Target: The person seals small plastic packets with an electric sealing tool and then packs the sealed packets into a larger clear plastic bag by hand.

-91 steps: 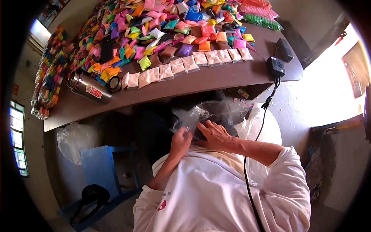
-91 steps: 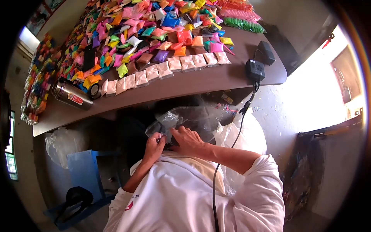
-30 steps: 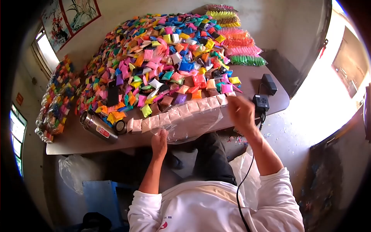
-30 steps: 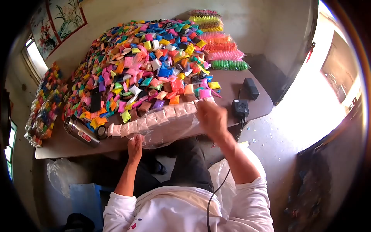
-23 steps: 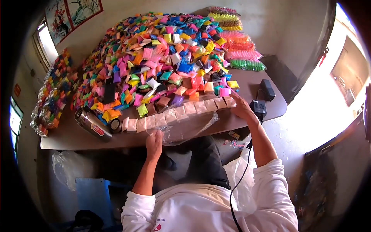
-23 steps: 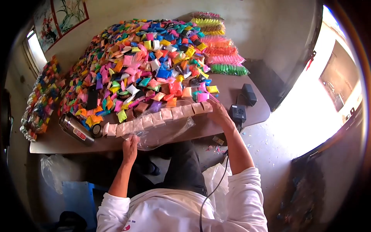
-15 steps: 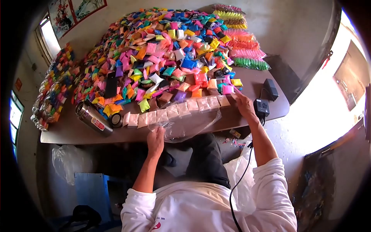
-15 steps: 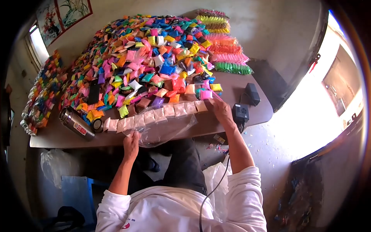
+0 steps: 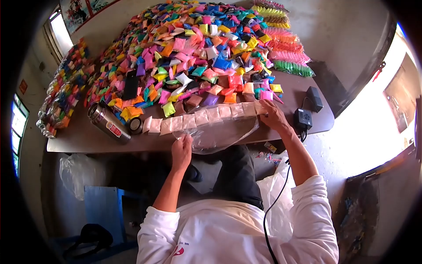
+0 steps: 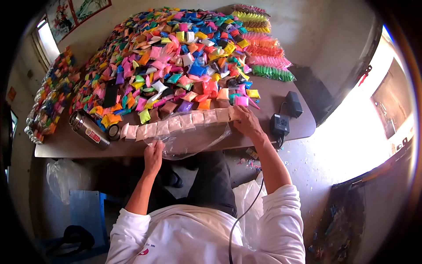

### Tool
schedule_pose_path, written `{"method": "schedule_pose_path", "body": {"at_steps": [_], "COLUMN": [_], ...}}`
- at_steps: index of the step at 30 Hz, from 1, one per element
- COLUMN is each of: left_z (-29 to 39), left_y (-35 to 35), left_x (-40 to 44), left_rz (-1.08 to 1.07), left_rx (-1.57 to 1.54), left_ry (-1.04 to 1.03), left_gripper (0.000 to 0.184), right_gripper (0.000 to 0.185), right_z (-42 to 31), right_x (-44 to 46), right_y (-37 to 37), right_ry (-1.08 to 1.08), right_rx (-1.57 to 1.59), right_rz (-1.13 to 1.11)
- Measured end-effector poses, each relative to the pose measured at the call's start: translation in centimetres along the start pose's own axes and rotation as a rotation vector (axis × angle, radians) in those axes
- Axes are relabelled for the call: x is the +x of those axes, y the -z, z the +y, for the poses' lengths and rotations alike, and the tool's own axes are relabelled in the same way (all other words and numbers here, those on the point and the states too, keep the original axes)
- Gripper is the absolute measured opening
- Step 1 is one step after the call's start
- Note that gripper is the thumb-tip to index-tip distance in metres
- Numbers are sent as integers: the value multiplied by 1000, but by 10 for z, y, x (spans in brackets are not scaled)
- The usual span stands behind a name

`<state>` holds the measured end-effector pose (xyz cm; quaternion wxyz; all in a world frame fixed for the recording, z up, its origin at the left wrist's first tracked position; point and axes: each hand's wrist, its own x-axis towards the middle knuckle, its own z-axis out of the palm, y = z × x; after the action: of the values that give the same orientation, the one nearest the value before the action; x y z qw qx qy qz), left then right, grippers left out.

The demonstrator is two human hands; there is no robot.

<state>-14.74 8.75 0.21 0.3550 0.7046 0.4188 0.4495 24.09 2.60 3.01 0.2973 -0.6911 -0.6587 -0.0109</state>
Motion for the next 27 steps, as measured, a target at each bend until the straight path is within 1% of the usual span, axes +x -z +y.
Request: {"method": "schedule_pose_path", "body": {"at_steps": [3,5,6,8,9,11,12,13,15,17,18,19,21,22,24,25,26,27], "left_z": [-6,-8,-7,-5,-2,0,1,1,-2,-3,-1,0,-2,-2,-3,-4,-7,-10], "left_y": [-2,-2,-1,1,0,-2,-2,-2,-2,-2,-4,-6,-9,-10,-12,-13,-13,-12], "left_x": [1,1,0,-3,-2,-2,-3,-3,-3,-3,-3,-3,-4,-4,-6,-6,-6,-6], "left_rz": [17,34,15,-1,11,27,29,32,32,25,50,72,119,119,120,121,121,120], "left_rx": [14,35,52,71,55,39,22,5,25,51,77,105,113,151,193,182,172,176], "left_ry": [-15,-13,4,27,18,9,10,12,8,4,12,20,-34,-37,-42,-41,-42,-52], "left_gripper": [37,37,37,38,38,39,39,39,38,38,37,36,38,39,41,42,43,43], "right_gripper": [55,51,51,43,43,34,26,26,22,20,22,23,18,18,15,14,14,13], "right_z": [1,-3,1,9,12,19,24,24,20,-9,-26,-51,-97,-107,-129,-143,-174,-182], "right_x": [2,3,4,3,2,-2,-3,-6,-15,-16,-14,-19,-28,-32,-37,-31,-29,-25], "right_y": [-6,-10,-15,-25,-24,-21,-24,-17,7,36,46,69,100,94,81,72,70,59], "right_ry": [26,51,56,124,129,95,27,31,-152,-152,-91,-265,-340,-337,-47,144,71,25], "right_rx": [-8,-107,-108,-148,-147,-100,-77,-75,116,368,507,595,625,630,673,491,472,418], "right_rz": [24,86,82,201,199,288,362,358,440,583,651,550,374,375,148,131,91,0]}}
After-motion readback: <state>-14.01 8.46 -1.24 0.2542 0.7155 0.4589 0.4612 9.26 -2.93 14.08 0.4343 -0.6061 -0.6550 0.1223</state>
